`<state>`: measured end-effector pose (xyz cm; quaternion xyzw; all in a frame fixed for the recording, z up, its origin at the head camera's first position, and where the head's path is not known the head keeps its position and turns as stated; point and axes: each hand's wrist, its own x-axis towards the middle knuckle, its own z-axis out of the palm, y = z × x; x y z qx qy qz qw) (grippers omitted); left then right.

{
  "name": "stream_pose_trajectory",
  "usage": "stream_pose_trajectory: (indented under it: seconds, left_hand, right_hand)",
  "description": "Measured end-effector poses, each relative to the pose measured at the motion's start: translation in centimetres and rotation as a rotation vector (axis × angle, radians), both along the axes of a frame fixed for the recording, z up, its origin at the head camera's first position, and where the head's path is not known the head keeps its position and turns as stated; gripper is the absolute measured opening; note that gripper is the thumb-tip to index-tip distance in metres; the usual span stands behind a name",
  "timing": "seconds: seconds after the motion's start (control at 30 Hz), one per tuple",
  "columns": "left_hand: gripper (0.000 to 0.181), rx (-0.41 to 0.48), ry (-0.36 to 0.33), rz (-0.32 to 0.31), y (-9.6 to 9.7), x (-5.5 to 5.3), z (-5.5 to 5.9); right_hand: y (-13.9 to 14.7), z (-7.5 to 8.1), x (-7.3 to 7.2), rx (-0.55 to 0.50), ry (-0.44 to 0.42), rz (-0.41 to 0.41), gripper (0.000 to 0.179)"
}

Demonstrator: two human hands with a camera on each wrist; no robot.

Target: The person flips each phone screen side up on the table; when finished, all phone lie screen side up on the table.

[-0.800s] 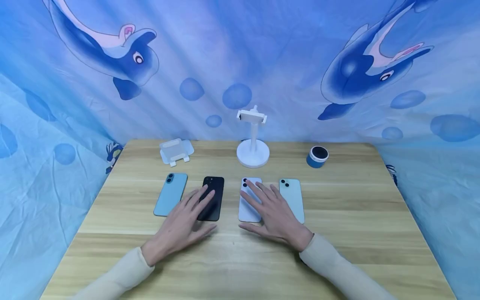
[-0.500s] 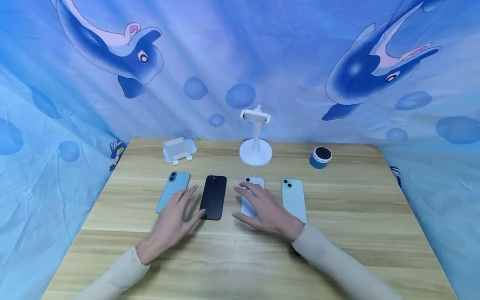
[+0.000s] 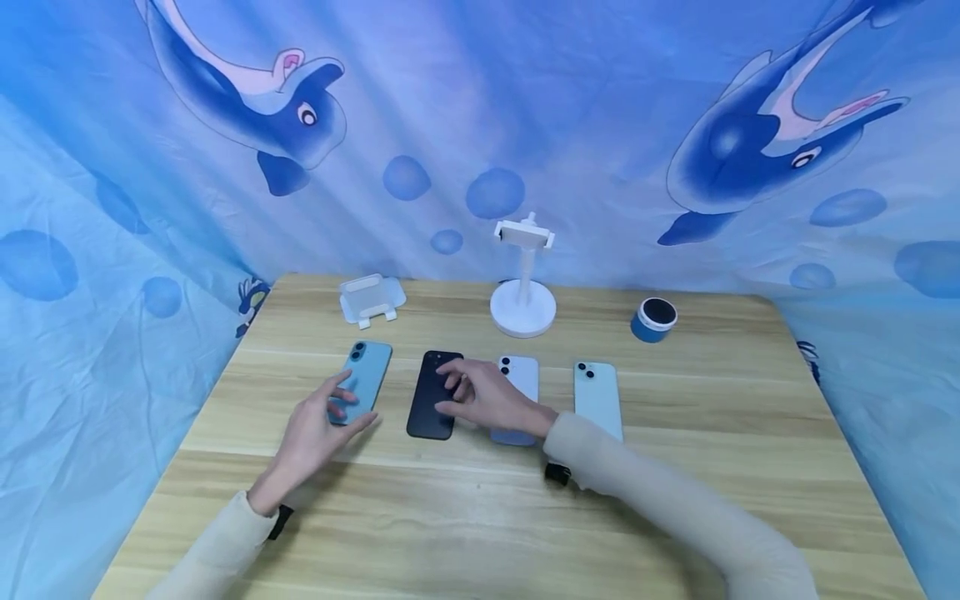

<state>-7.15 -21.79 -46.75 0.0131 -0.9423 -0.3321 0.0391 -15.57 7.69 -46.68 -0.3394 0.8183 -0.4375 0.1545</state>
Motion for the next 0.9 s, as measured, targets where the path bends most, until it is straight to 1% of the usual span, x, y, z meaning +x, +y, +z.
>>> stream_pose_trajectory:
  seconds: [0.23, 0.43, 0.57, 0.7, 0.8, 0.9]
  left_hand:
    - [0.088, 0.009, -0.049, 0.030, -2.1, -0.3, 0.0]
    - [0.093, 0.003, -0.128, 0.030, -3.2, -0.1, 0.1]
    - [0.098, 0.007, -0.201, 0.034, -3.6, -0.1, -0.1]
    - [0.102, -0.030, -0.263, 0.023, -3.7, -0.4, 0.0]
    - [0.102, -0.049, -0.271, -0.007, -3.5, -0.7, 0.4]
    - [0.103, -0.055, -0.281, -0.021, -3.3, -0.8, 0.8]
  right_hand:
    - [-3.4, 0.8, -2.6, 0.004, -0.075, 0.018, 0.055]
    - [-6.0, 1.2, -4.4, -0.004, -0.106, 0.030, 0.056]
    - [-7.4, 0.8, -5.3, 0.019, -0.138, 0.020, 0.056]
    - [-8.8, 0.6, -6.1, 0.042, -0.173, -0.007, 0.053]
    - [-9.8, 0.6, -6.7, 0.060, -0.181, -0.041, 0.052]
    - [-10.7, 0.6, -7.2, 0.082, -0.194, -0.060, 0.051]
